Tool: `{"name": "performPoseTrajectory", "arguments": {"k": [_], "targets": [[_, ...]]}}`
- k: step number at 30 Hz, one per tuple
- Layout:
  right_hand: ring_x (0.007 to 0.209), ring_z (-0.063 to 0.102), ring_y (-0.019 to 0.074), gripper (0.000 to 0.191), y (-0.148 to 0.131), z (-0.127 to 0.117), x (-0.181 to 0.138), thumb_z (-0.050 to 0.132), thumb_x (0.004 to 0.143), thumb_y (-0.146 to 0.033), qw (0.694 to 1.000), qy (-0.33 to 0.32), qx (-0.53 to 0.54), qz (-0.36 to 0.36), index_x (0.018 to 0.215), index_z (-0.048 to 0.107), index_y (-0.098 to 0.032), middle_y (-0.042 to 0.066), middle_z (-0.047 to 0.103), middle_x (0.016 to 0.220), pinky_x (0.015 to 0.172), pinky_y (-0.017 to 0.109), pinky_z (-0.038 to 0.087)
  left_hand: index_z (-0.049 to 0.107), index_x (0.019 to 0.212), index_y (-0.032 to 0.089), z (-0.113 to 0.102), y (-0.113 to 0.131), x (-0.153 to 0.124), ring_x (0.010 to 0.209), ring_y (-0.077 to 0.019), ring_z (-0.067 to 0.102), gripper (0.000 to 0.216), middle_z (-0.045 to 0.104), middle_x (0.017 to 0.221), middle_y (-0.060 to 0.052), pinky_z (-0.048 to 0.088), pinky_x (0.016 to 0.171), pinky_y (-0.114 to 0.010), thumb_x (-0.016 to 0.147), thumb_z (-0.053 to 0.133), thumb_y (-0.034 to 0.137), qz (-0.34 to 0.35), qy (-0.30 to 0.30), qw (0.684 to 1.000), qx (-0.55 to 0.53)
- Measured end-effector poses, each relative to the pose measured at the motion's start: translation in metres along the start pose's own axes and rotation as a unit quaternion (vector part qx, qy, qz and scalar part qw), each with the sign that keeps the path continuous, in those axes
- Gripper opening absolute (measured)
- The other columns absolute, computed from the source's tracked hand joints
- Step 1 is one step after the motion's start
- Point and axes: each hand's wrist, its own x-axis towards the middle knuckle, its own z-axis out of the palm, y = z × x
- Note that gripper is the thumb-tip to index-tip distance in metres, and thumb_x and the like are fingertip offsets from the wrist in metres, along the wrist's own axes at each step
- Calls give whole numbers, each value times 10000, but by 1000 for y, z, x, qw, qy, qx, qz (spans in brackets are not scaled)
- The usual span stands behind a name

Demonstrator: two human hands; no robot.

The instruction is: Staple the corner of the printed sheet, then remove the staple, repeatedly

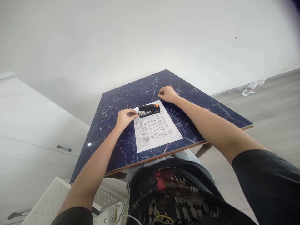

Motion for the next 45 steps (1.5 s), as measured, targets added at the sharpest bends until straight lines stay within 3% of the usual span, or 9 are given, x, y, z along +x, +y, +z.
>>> {"name": "performPoseTrajectory", "arguments": {"k": [8, 15, 24, 28, 30, 32, 36, 40, 45], "targets": [[839, 714, 256, 223, -4, -2, -2, 659, 833, -317, 1000, -19, 3, -4, 833, 833, -178, 87, 810, 878, 846, 358, 520, 858, 861, 242, -2, 9, -1, 735, -252, 765, 225, 841, 889, -64, 626, 733, -395, 775, 883, 448, -17, -10, 1000, 22], [859, 713, 255, 229, -7, -4, -3, 658, 837, -325, 1000, -26, 5, -3, 839, 834, -179, 90, 814, 896, 859, 352, 517, 855, 848, 232, 1, 11, -4, 799, -252, 783, 218, 847, 945, -68, 652, 792, -400, 771, 885, 434, -9, 17, 1000, -9], [823, 704, 249, 213, -5, -2, -3, 661, 812, -311, 1000, -27, 13, -7, 807, 826, -178, 81, 793, 838, 838, 361, 526, 857, 853, 236, 0, 10, -1, 813, -267, 791, 194, 848, 932, -65, 647, 831, -422, 780, 881, 414, -13, -15, 1000, 1], [831, 700, 242, 250, -11, -7, -5, 673, 864, -390, 999, -32, 33, -19, 833, 818, -188, 74, 794, 859, 843, 367, 529, 867, 930, 239, -11, 3, 1, 977, -295, 802, 225, 851, 1032, -86, 625, 987, -468, 830, 840, 438, 3, -73, 997, -8], [865, 699, 238, 354, -21, -13, -8, 649, 926, -509, 994, -55, 84, -39, 877, 814, -199, 76, 801, 906, 855, 367, 529, 870, 1027, 249, -21, -3, 1, 1098, -306, 788, 272, 843, 1128, -91, 579, 1094, -496, 860, 814, 456, 11, -117, 993, -10], [924, 698, 235, 464, -36, -18, -12, 592, 974, -632, 977, -127, 150, -83, 951, 811, -223, 73, 807, 1000, 859, 360, 526, 863, 1096, 260, -28, -8, 1, 1166, -310, 772, 311, 834, 1182, -89, 540, 1154, -511, 874, 804, 469, 12, -143, 990, -12], [892, 675, 227, 485, -72, -14, -22, 701, 920, -673, 933, -270, 148, -184, 1126, 756, -237, 74, 782, 1077, 763, 350, 488, 848, 1056, 245, -26, -8, 1, 1130, -304, 779, 261, 839, 1139, -89, 558, 1133, -490, 858, 823, 414, 13, -118, 993, -11], [739, 601, 194, 355, -94, 7, -29, 744, 903, -540, 930, -257, 115, -236, 1027, 705, -210, 52, 720, 885, 681, 336, 420, 759, 1152, 231, -4, 1, 3, 1131, -285, 774, 363, 821, 1136, -59, 562, 1111, -435, 802, 850, 266, 41, -80, 996, -15], [750, 598, 182, 348, -101, 19, -33, 711, 926, -543, 919, -258, 163, -250, 1056, 716, -221, 41, 728, 931, 689, 327, 428, 664, 1230, 254, 9, 12, 8, 1247, -292, 707, 463, 749, 1282, -57, 498, 1161, -438, 803, 836, 194, 75, -81, 993, 35]]}}
